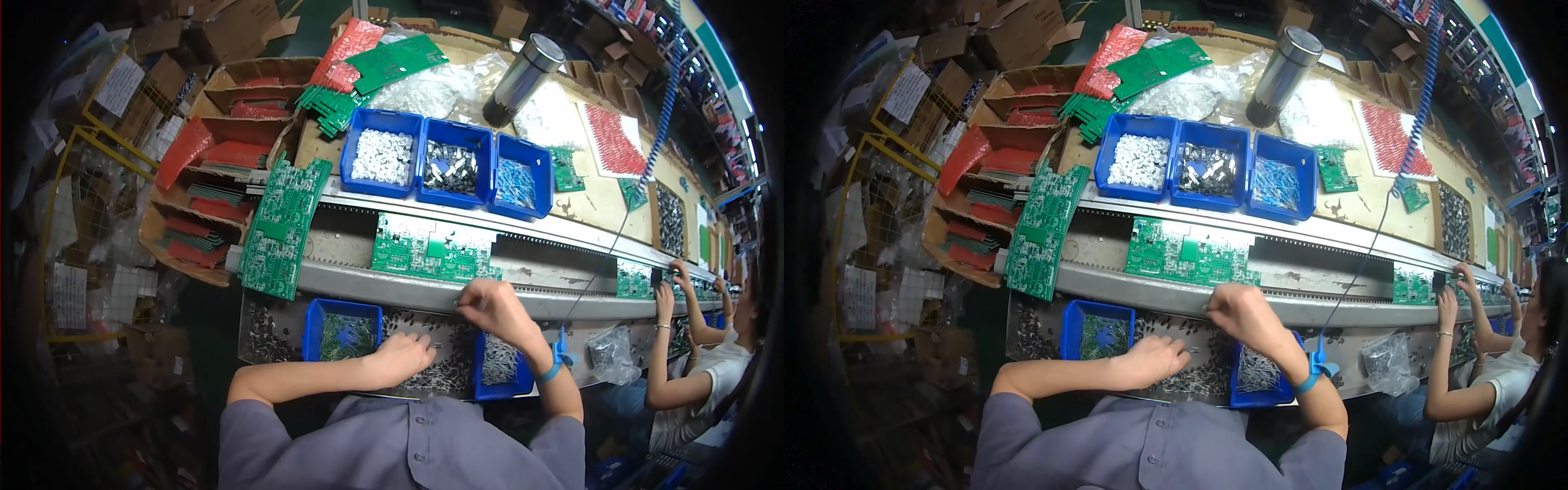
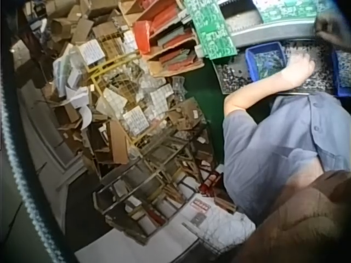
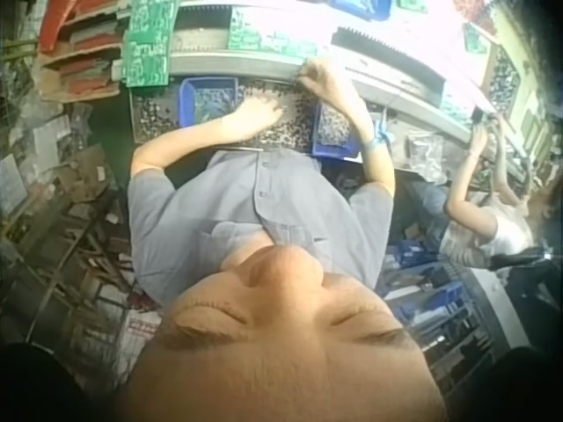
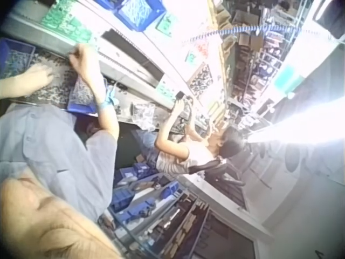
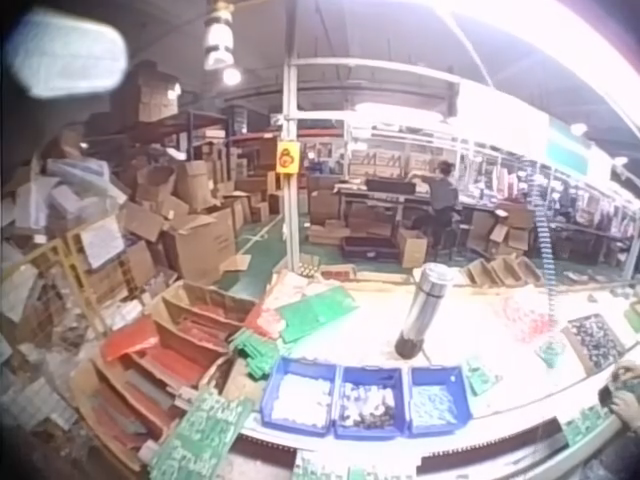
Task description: The person assembles electronic circuit boards by picking components from storage bins and inserting them into the boards along the assembly line by hand.
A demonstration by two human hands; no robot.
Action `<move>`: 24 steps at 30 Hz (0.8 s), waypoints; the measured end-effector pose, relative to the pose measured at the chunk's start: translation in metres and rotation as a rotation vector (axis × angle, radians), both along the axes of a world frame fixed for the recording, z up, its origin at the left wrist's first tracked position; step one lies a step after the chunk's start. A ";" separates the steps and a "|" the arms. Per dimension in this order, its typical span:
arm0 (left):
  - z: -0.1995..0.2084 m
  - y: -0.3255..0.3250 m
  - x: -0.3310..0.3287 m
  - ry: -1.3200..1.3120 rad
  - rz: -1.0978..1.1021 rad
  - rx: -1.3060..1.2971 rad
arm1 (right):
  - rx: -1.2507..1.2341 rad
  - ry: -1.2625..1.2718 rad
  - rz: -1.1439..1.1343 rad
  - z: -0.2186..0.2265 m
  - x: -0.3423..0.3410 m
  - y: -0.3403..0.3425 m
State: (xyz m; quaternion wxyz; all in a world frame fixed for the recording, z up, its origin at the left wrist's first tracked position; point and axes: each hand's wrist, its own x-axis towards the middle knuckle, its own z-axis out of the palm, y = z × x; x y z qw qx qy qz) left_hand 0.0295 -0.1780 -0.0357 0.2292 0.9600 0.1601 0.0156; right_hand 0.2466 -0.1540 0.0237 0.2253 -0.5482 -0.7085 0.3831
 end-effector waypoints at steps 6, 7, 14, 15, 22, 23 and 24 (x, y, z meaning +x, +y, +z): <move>-0.015 -0.004 0.003 -0.024 -0.027 0.078 | 0.065 -0.021 -0.078 -0.003 0.011 0.031; -0.015 -0.003 0.003 -0.027 -0.037 0.076 | 0.082 -0.032 -0.101 -0.003 0.010 0.035; -0.016 -0.001 0.003 -0.089 -0.027 0.026 | 0.338 -0.104 -0.116 -0.018 0.018 0.045; -0.017 -0.001 0.003 -0.089 -0.021 0.026 | 0.466 -0.166 -0.097 -0.018 0.018 0.046; -0.016 0.000 0.003 -0.105 -0.002 0.026 | 0.276 -0.153 -0.169 -0.023 0.019 0.052; -0.016 0.000 0.003 -0.104 -0.001 0.026 | 0.263 -0.139 -0.167 -0.025 0.019 0.053; -0.017 0.000 0.003 -0.105 0.001 0.031 | 0.250 -0.125 -0.165 -0.027 0.019 0.054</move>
